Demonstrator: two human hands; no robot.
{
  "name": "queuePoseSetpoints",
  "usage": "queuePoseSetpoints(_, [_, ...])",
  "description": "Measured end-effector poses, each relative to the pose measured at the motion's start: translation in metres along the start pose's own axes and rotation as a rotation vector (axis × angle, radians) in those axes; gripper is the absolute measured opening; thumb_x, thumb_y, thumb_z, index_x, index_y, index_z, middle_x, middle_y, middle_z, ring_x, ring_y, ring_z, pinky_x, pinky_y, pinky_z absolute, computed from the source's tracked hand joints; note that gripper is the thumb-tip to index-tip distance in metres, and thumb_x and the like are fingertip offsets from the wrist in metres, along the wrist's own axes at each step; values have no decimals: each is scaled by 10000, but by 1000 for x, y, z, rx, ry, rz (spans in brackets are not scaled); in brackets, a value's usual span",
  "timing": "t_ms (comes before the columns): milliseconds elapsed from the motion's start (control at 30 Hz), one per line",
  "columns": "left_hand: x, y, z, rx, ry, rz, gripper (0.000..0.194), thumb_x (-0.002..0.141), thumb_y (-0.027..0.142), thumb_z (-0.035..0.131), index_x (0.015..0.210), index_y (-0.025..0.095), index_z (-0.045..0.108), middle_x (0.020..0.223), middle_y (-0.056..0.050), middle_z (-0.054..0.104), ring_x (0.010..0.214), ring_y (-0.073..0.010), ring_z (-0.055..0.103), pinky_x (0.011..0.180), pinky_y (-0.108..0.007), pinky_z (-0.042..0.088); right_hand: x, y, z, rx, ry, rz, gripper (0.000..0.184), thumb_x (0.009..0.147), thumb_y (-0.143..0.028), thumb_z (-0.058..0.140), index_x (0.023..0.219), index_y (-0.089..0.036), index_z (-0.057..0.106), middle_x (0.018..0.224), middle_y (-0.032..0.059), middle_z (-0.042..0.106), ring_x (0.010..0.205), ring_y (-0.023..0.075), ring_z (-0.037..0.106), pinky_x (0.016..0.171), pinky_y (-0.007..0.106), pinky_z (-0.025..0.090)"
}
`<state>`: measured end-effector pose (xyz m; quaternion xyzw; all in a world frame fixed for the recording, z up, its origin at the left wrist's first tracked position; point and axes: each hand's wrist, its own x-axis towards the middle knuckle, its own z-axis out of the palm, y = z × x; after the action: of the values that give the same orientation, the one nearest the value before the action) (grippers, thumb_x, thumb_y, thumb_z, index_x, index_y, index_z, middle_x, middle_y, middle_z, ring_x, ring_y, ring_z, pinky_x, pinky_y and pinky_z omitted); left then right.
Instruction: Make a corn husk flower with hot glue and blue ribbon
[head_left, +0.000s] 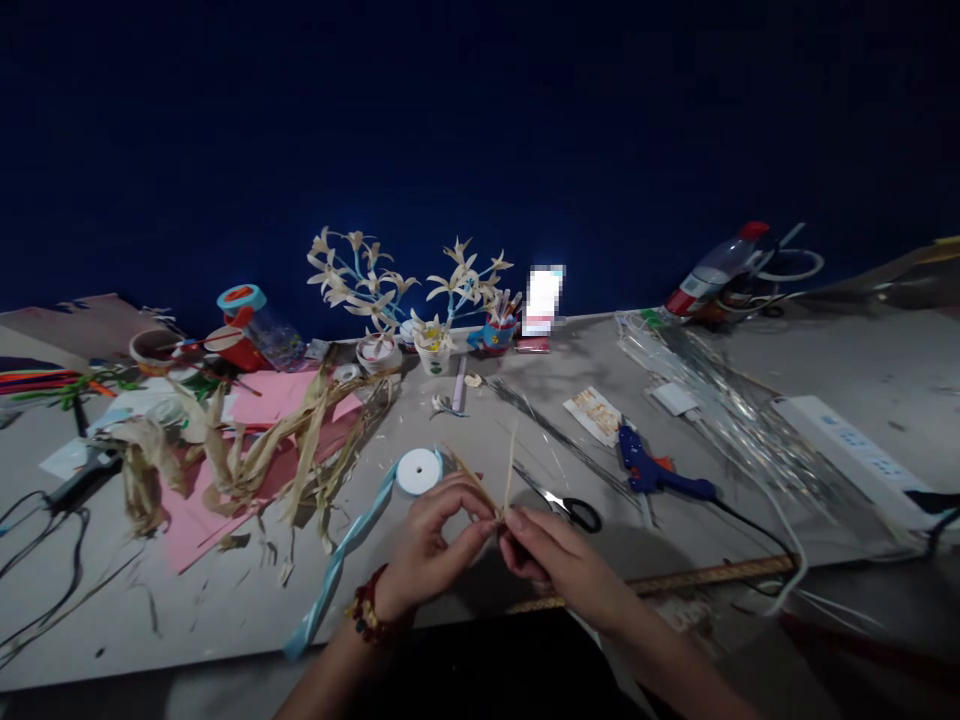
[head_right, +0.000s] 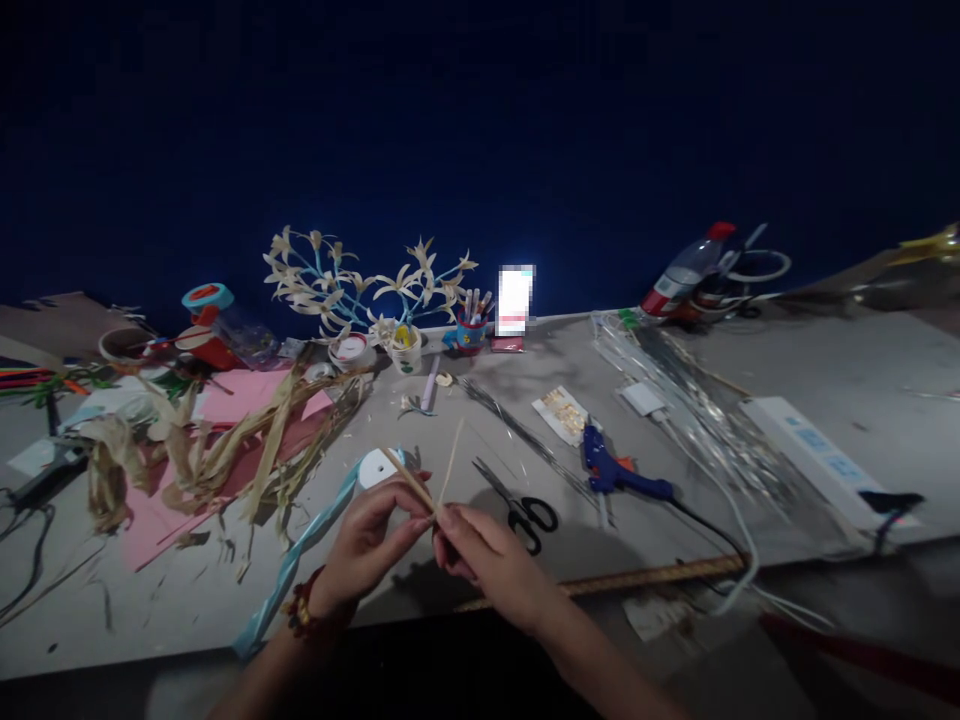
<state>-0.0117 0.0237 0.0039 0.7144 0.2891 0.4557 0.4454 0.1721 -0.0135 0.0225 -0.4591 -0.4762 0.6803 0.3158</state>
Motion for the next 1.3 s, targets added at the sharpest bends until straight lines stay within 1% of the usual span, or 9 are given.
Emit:
queuePoseSetpoints(133, [-7, -3, 3, 21, 64, -40, 47, 895, 187, 634, 849, 191, 626, 894, -68, 693, 1039, -244, 624, 1010, -436, 436, -2, -1, 2, -183, 12, -44, 498, 954, -642, 425, 771, -192, 537, 765, 1, 525, 735, 141, 499, 674, 241, 435])
queuePoseSetpoints(367, [-12, -5, 11, -249, 105, -146, 101, 901, 232, 642, 815, 179, 640, 863, -44, 654, 922, -211, 613, 1018, -448, 434, -5, -9, -1, -210, -64, -34, 505, 985, -612, 374, 747, -192, 522, 736, -12, 509, 694, 128, 471, 635, 221, 423])
queuePoseSetpoints(500, [-15, -8, 12, -327, 158, -238, 133, 925, 240, 611, 809, 181, 632, 855, -46, 656, 963, -212, 617, 936, -367, 467, -5, -7, -4, -172, -64, -19, 498, 987, -605, 383, 762, -189, 538, 753, -13, 512, 688, 120, 459, 616, 209, 412])
queuePoseSetpoints(633, [-15, -5, 7, -227, 137, -203, 97, 929, 254, 605, 897, 182, 662, 885, -62, 678, 946, -209, 625, 837, -315, 481, -3, -3, -6, -150, -28, -40, 494, 988, -595, 388, 758, -188, 548, 746, -12, 514, 669, 120, 461, 620, 219, 423])
queuePoseSetpoints(767, [-12, 2, 4, -91, 118, -126, 109, 905, 232, 633, 810, 178, 638, 823, -55, 680, 852, -195, 636, 852, -336, 482, -3, -3, -4, -163, -11, -37, 479, 989, -588, 392, 782, -192, 565, 796, 2, 549, 732, 137, 508, 652, 225, 445])
queuePoseSetpoints(1000, [-20, 0, 5, 144, 136, -99, 63, 903, 234, 620, 857, 195, 641, 921, -90, 719, 1088, -275, 631, 995, -449, 451, -2, -4, 4, -313, 44, -107, 480, 984, -587, 407, 750, -201, 568, 720, 11, 535, 725, 163, 503, 657, 258, 424])
queuePoseSetpoints(1067, [-20, -1, 6, 140, 122, -90, 64, 905, 237, 620, 865, 192, 642, 927, -96, 718, 1084, -274, 631, 1017, -468, 444, 0, -3, 3, -222, -4, -100, 524, 974, -609, 403, 681, -193, 527, 657, -3, 491, 640, 138, 446, 577, 244, 365])
queuePoseSetpoints(1167, [-17, 1, 6, 60, 96, -49, 74, 902, 234, 632, 845, 188, 636, 875, -78, 710, 997, -243, 653, 1025, -466, 446, 3, -1, 0, 80, -115, 25, 546, 923, -650, 461, 628, -191, 481, 532, -54, 388, 476, 85, 281, 444, 224, 210])
queuePoseSetpoints(1300, [-11, 4, 8, -81, 77, -36, 127, 913, 263, 631, 815, 184, 628, 788, -47, 683, 854, -199, 653, 1012, -458, 461, 4, 1, -1, 390, -239, 157, 519, 854, -638, 582, 614, -194, 459, 456, -108, 302, 393, 47, 151, 385, 202, 83])
